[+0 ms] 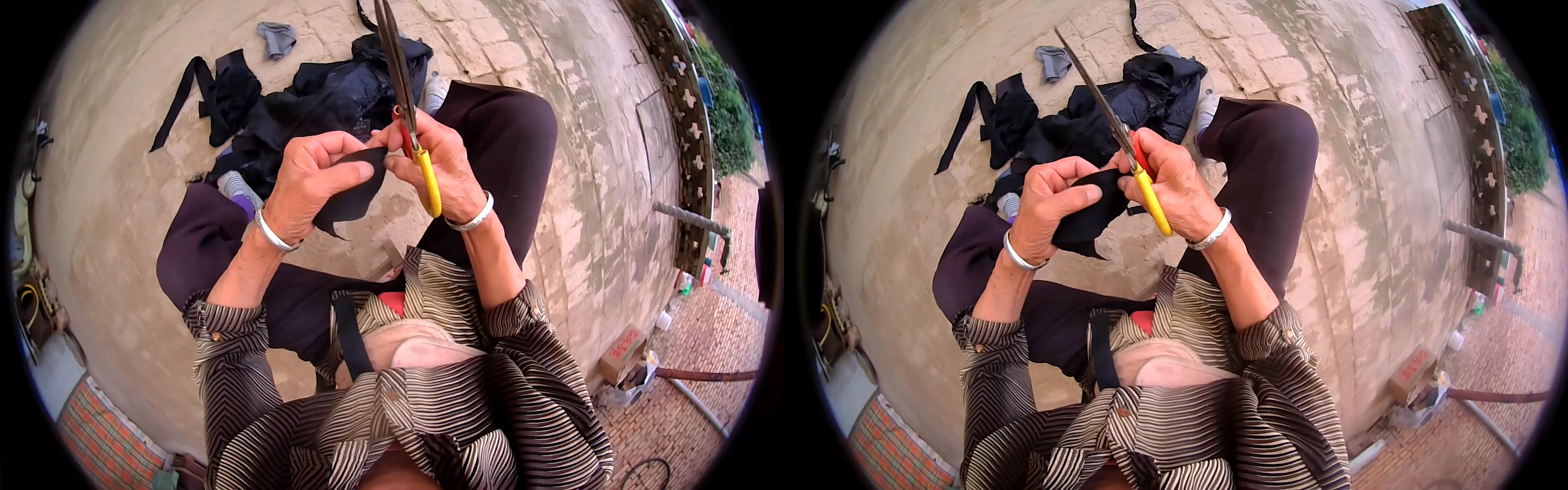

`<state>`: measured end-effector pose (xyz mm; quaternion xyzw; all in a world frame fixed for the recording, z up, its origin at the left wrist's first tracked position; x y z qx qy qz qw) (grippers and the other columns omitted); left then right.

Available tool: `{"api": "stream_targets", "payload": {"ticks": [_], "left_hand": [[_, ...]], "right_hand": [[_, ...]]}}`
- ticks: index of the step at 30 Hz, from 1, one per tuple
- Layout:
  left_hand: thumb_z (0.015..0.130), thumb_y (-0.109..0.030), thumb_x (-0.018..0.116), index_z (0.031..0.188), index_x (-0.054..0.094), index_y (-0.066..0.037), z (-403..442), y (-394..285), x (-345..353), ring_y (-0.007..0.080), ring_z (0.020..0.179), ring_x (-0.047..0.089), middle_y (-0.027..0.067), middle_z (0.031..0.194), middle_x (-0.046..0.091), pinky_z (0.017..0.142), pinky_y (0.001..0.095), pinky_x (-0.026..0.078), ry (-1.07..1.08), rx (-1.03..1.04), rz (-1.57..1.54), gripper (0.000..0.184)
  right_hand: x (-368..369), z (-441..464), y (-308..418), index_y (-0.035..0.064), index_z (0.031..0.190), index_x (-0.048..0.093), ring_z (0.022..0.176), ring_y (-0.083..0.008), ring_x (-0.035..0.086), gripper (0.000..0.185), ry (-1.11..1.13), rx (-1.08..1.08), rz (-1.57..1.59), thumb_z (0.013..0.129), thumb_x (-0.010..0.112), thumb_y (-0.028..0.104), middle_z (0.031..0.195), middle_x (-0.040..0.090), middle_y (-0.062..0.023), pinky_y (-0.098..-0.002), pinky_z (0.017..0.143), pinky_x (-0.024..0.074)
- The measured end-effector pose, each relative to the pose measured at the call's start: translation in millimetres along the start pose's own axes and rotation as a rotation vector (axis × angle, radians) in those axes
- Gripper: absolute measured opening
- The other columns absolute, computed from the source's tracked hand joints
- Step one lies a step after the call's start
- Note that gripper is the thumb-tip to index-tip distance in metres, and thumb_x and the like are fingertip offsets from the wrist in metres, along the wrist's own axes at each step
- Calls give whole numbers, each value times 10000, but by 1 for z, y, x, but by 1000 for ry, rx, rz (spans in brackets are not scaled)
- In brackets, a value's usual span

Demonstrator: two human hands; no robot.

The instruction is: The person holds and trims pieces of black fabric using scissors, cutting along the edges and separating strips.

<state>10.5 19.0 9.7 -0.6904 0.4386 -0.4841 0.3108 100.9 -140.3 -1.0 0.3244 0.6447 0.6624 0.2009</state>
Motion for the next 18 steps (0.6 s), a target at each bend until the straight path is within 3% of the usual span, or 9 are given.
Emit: {"api": "stream_targets", "payload": {"ticks": [2,4,6,7,9,10,12,13,18], "left_hand": [[842,-19,668,929,656,35,0,0,1,23,707,591,-6,801,672,627,187,474,-13,65,120,103],[828,-7,679,925,652,34,-1,-1,1,20,702,592,1,791,677,620,196,478,-25,130,241,109],[780,35,687,889,638,20,-2,-5,1,80,615,617,47,759,676,566,238,482,-97,429,707,120],[780,35,687,889,638,20,0,-1,0,80,615,617,47,759,676,566,238,482,-97,431,709,120],[708,57,693,856,618,-5,-1,-1,1,177,528,597,77,713,630,497,275,455,-243,944,1031,177],[708,57,693,856,618,-5,-2,-2,0,177,528,597,77,713,630,497,275,455,-242,945,1035,177],[644,65,700,837,599,-29,-7,-6,1,237,507,559,59,688,598,459,299,421,-234,1158,1187,237],[634,56,700,837,584,-23,-8,-10,4,191,479,516,43,654,548,437,295,378,-207,1252,1195,247],[650,57,687,827,567,-9,-11,-5,0,185,477,486,45,628,476,430,293,349,-149,1340,1253,224]], "right_hand": [[-2,-4,7,35,911,539,797,-79,540,227,-51,52,-77,741,627,-88,895,613,-23,-221,679,467],[-3,-5,4,31,916,533,791,-99,559,254,-89,-40,-97,729,663,-83,882,606,-26,-242,701,474],[-4,-7,7,32,923,529,769,-107,550,283,-156,-120,-227,718,689,-81,857,598,-26,-259,702,470],[0,-8,10,37,921,525,734,-118,534,298,-185,-145,-215,711,703,-77,834,587,-35,-263,687,465],[1,-11,13,36,919,522,727,-128,537,302,-164,-193,-306,707,706,-77,825,587,-36,-262,690,468],[1,-12,15,36,916,519,720,-137,540,306,-141,-239,-396,703,709,-76,817,587,-38,-261,693,470],[4,-13,18,27,913,509,731,-143,586,308,-118,-233,-434,703,700,-92,800,579,-41,-260,688,482],[5,-13,20,23,912,512,749,-132,605,292,-112,-253,-370,715,689,-99,804,593,-38,-256,685,491],[6,-15,27,15,906,530,763,-85,634,229,-219,-250,-259,769,674,-97,851,669,-32,-237,684,518]]}}
Point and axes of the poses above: each hand's wrist, its own z-axis towards the middle knuckle, its own x-axis out of the palm, y = z × x, the point moved 2 cm from there along z, towards the middle knuckle
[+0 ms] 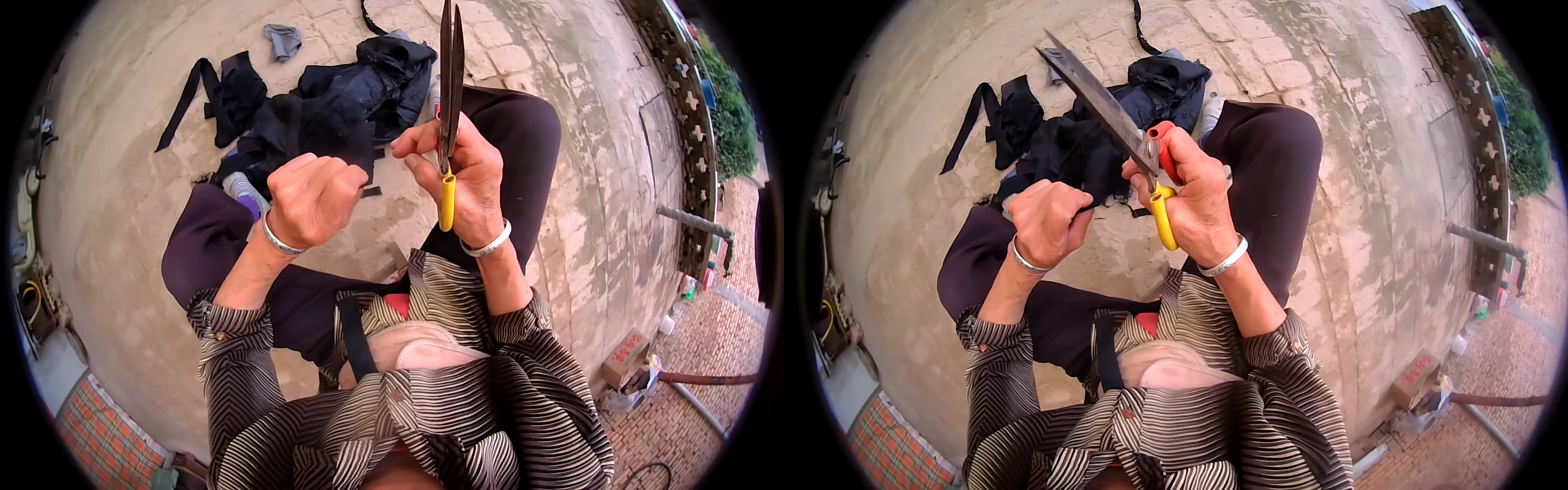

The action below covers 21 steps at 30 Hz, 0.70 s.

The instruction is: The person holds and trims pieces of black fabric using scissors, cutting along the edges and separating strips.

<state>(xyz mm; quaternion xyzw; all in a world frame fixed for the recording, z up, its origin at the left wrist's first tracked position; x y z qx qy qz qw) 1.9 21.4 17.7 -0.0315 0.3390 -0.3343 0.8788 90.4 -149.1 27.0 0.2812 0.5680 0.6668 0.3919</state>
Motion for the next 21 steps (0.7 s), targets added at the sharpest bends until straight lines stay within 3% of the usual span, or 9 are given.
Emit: {"api": "stream_targets", "payload": {"ticks": [6,10,12,14,16,19,21], "left_hand": [[644,57,698,851,564,-4,0,-1,-1,193,481,487,50,631,470,431,296,344,-2,8,-36,254],[638,57,711,873,562,-4,0,-1,1,195,483,490,52,631,474,434,298,348,11,-8,-54,284],[648,53,708,865,563,-5,0,-1,1,195,483,492,52,631,474,435,298,350,11,-7,-57,267],[658,48,705,857,564,-7,0,-1,2,195,484,493,53,631,473,436,299,351,11,-6,-60,250],[689,37,691,836,566,-8,-1,-1,2,193,484,498,54,630,476,435,300,355,28,-5,-58,198],[717,4,672,821,571,-6,0,-1,3,191,486,502,57,634,484,438,301,363,20,8,-38,146],[717,-12,666,821,572,-5,1,-2,3,192,489,504,57,637,489,441,301,366,36,12,-31,140]], "right_hand": [[6,-6,1,33,968,542,644,-96,480,332,-35,10,-138,734,765,-39,712,457,-20,-232,608,427],[12,-8,5,40,988,554,629,-123,504,368,-26,-8,-121,697,749,-69,729,510,-31,-243,598,436],[14,-7,14,32,883,519,803,-84,601,270,24,59,-152,756,706,-117,858,626,-26,-209,701,480],[15,-7,11,29,897,526,777,-67,589,291,13,46,-176,735,726,-108,854,636,-16,-209,675,474],[16,-6,9,15,1057,547,654,-157,608,434,-4,-63,-217,668,662,-140,787,573,-53,-264,611,494],[19,-6,17,24,955,535,667,-118,593,346,-16,-66,-286,711,755,-83,771,627,-31,-228,636,473],[20,-5,17,25,978,538,650,-139,590,372,-27,-92,-322,701,765,-75,758,616,-43,-233,629,470]]}}
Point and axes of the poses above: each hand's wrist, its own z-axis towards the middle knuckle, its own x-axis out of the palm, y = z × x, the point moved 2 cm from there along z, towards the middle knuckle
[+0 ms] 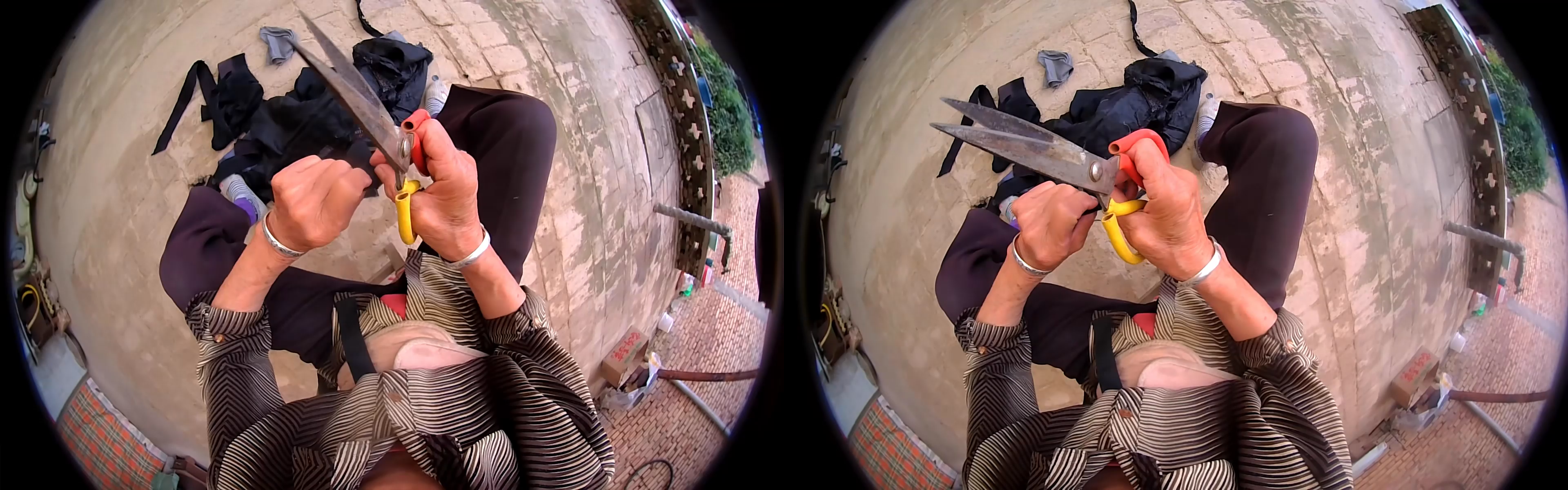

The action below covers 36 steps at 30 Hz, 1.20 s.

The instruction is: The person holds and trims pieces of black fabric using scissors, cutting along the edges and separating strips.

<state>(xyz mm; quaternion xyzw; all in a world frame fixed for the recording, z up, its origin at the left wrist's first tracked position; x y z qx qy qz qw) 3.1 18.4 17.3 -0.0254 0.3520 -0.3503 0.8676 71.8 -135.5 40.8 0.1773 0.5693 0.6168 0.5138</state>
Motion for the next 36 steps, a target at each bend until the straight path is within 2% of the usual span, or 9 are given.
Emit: {"api": "stream_targets", "payload": {"ticks": [11,14,15,19,21,25,27,29,36], "left_hand": [[694,-26,670,846,577,2,-1,1,-3,197,494,504,61,644,493,446,305,366,28,10,-4,180],[646,47,717,898,555,4,-2,3,-6,210,496,507,64,647,504,445,309,359,-35,5,-15,302],[646,47,717,898,555,4,-1,3,-7,210,496,507,64,647,504,445,309,359,-36,5,-14,302],[625,89,719,885,545,-3,2,2,-8,217,502,529,78,666,549,461,299,398,-65,-46,-67,326],[615,102,720,882,544,-6,3,2,-8,217,509,542,85,675,568,469,295,414,-84,-62,-98,337],[630,102,724,891,551,-6,0,-1,-6,209,538,585,91,701,610,507,264,456,-139,-179,-153,332],[643,102,723,894,551,-6,-3,-1,-4,198,548,597,89,702,616,520,254,465,-162,-239,-185,323],[711,65,737,918,546,3,-10,1,-2,139,588,613,70,718,628,558,224,475,-127,-433,-315,289],[817,-17,742,965,532,6,-7,3,-1,68,678,607,35,771,634,632,200,484,-127,-693,-549,258]], "right_hand": [[4,-3,-9,18,1105,483,693,-327,601,382,61,-70,-105,767,624,-91,778,555,-137,-347,628,472],[-7,3,-23,25,915,479,652,-89,535,163,-17,88,5,823,586,-58,757,541,-17,-243,605,475],[-9,4,-30,23,1041,500,656,-150,591,271,10,215,155,804,614,-45,771,583,-57,-289,575,473],[-20,3,-35,21,992,523,680,-104,584,220,14,345,144,806,617,-53,753,605,-34,-250,581,469],[-20,8,-39,25,1013,527,706,-89,583,245,-15,125,10,804,603,-77,826,656,-39,-226,612,458],[-19,11,-33,40,925,481,852,-87,521,226,183,396,297,761,556,-96,1084,638,-90,-234,716,443],[-13,10,-41,53,899,479,878,-119,560,192,174,349,400,798,596,-60,971,596,-51,-255,749,440],[-9,8,-44,33,902,492,677,-40,433,191,224,397,575,836,671,16,960,653,-67,-206,593,402],[-11,6,-36,71,857,522,637,-46,425,249,165,509,620,758,749,46,731,458,46,-213,571,359]]}}
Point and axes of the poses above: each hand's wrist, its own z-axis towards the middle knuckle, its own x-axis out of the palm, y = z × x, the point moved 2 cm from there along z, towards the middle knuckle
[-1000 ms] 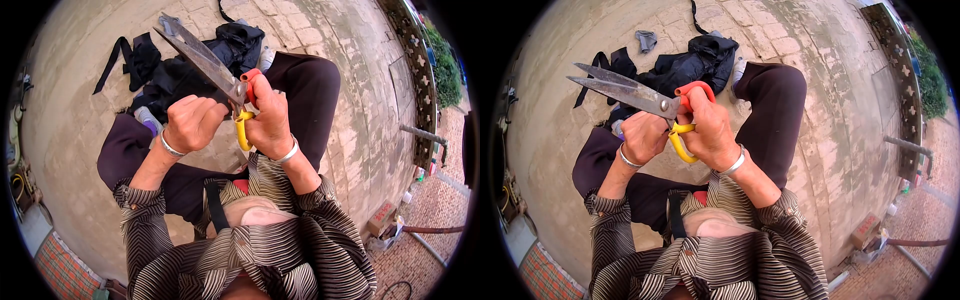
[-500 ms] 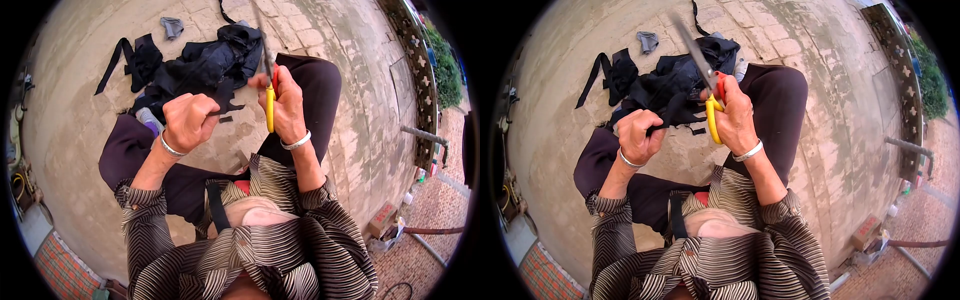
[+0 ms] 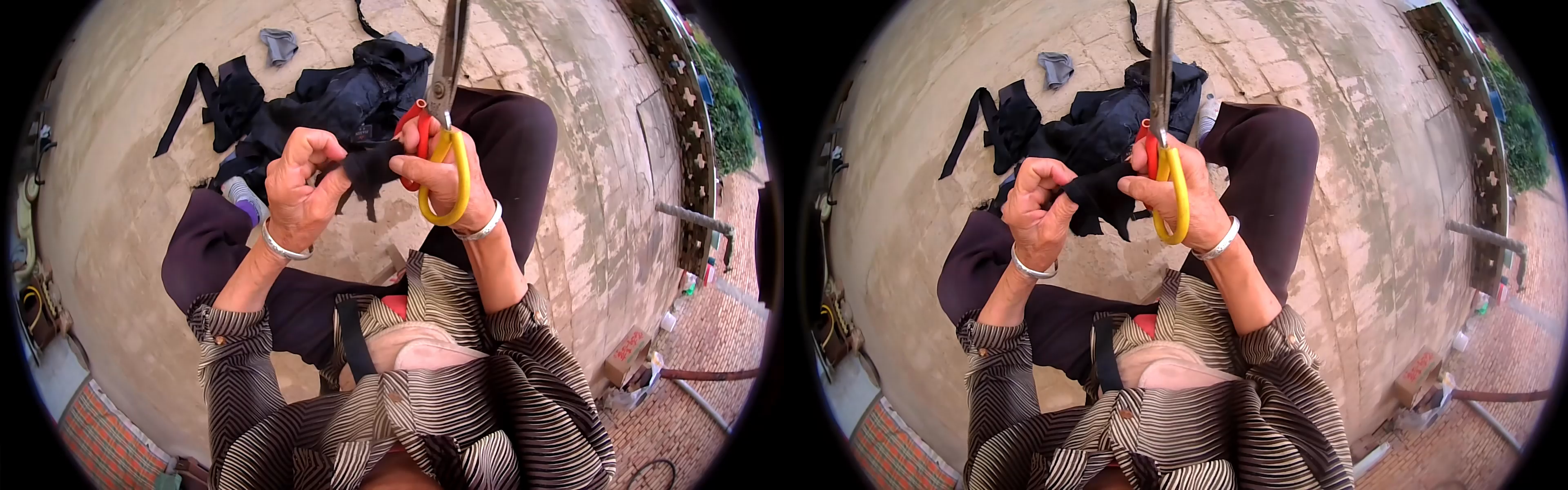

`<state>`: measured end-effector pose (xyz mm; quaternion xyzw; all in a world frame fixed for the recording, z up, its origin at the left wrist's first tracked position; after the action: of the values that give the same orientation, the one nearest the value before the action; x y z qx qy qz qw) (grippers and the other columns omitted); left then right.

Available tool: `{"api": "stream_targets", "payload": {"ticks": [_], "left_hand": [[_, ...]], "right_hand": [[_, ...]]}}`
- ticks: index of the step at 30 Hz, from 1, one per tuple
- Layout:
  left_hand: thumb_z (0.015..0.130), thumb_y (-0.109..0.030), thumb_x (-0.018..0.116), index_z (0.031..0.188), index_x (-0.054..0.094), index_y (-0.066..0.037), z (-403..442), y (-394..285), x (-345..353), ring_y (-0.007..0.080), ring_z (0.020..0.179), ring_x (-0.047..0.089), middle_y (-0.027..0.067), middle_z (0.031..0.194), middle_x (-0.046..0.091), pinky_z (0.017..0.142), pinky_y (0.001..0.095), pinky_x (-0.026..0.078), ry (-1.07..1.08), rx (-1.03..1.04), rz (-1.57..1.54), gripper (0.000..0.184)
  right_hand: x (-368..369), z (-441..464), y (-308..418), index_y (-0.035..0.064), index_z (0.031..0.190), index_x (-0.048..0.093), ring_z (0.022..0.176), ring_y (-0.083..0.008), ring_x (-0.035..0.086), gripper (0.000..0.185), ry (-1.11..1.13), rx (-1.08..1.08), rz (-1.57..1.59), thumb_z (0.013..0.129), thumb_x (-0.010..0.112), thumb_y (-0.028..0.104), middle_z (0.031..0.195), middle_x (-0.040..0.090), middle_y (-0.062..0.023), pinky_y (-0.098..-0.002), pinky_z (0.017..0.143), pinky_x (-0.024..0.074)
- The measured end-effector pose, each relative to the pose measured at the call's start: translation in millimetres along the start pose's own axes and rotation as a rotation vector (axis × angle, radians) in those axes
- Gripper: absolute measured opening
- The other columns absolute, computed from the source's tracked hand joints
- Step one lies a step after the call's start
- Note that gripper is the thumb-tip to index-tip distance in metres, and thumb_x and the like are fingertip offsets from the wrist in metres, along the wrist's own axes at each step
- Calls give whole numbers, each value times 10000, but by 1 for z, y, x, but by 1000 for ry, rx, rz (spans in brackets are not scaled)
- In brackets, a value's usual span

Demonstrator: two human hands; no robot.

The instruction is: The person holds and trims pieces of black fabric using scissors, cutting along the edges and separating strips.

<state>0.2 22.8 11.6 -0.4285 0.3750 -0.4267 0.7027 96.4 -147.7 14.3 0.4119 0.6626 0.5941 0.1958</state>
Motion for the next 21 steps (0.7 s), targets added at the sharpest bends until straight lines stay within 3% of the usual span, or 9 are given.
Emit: {"api": "stream_targets", "payload": {"ticks": [2,6,8,11,13,15,17,19,21], "left_hand": [[898,-149,724,990,555,5,-1,5,-1,67,745,595,30,917,658,679,195,474,11,-96,-52,247],[878,-125,733,1003,561,0,6,8,2,89,795,599,47,941,647,715,219,479,5,-119,-6,247],[826,-119,768,1007,570,-2,14,7,2,121,838,593,74,978,627,754,244,480,13,138,142,293],[786,-152,791,980,567,-3,12,8,5,143,849,572,96,1020,597,766,263,471,-70,85,317,332],[839,-260,763,881,564,1,10,7,5,129,716,543,75,869,592,672,259,468,-151,34,343,331],[902,-370,695,781,543,0,5,15,0,113,588,491,49,702,550,559,253,434,99,-272,315,418],[956,-407,615,774,603,13,3,24,1,100,489,450,22,610,553,467,246,383,146,-273,233,458],[987,-327,563,925,669,27,0,28,6,84,618,550,35,766,653,571,247,446,248,-529,-224,375],[995,-290,537,999,666,34,5,13,11,79,720,581,41,847,670,666,258,467,166,-573,-435,349]], "right_hand": [[3,-3,8,65,806,521,638,-54,413,233,-78,46,41,725,736,25,698,443,53,-219,592,356],[-4,0,2,64,793,525,668,-65,431,236,-106,-60,2,704,734,0,738,465,46,-222,619,363],[-3,0,0,63,795,529,676,-65,435,239,-130,-71,43,699,737,-5,756,471,45,-221,626,365],[0,-1,-1,61,801,540,687,-66,446,245,-159,-77,120,687,743,-13,793,479,42,-224,632,373],[0,-2,-2,56,815,546,693,-62,454,241,-169,-67,181,690,736,-22,790,482,38,-223,629,379],[-3,-1,-4,55,826,549,691,-60,456,239,-172,-83,138,696,732,-25,787,485,40,-219,621,379],[-5,-1,-7,54,837,552,689,-58,457,237,-174,-101,97,702,729,-27,785,489,42,-215,613,379],[-6,-1,-8,55,857,555,670,-49,453,233,-184,-81,-10,720,721,-35,759,485,50,-210,591,376],[4,-5,-5,57,857,555,658,-45,447,231,-223,-94,5,725,719,-37,747,481,55,-212,580,375]]}}
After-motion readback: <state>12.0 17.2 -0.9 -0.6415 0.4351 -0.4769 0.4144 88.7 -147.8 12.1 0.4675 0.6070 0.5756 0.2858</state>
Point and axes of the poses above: each hand's wrist, its own z-axis towards the middle knuckle, its own x-axis out of the palm, y = z × x, the point moved 2 cm from there along z, towards the middle knuckle
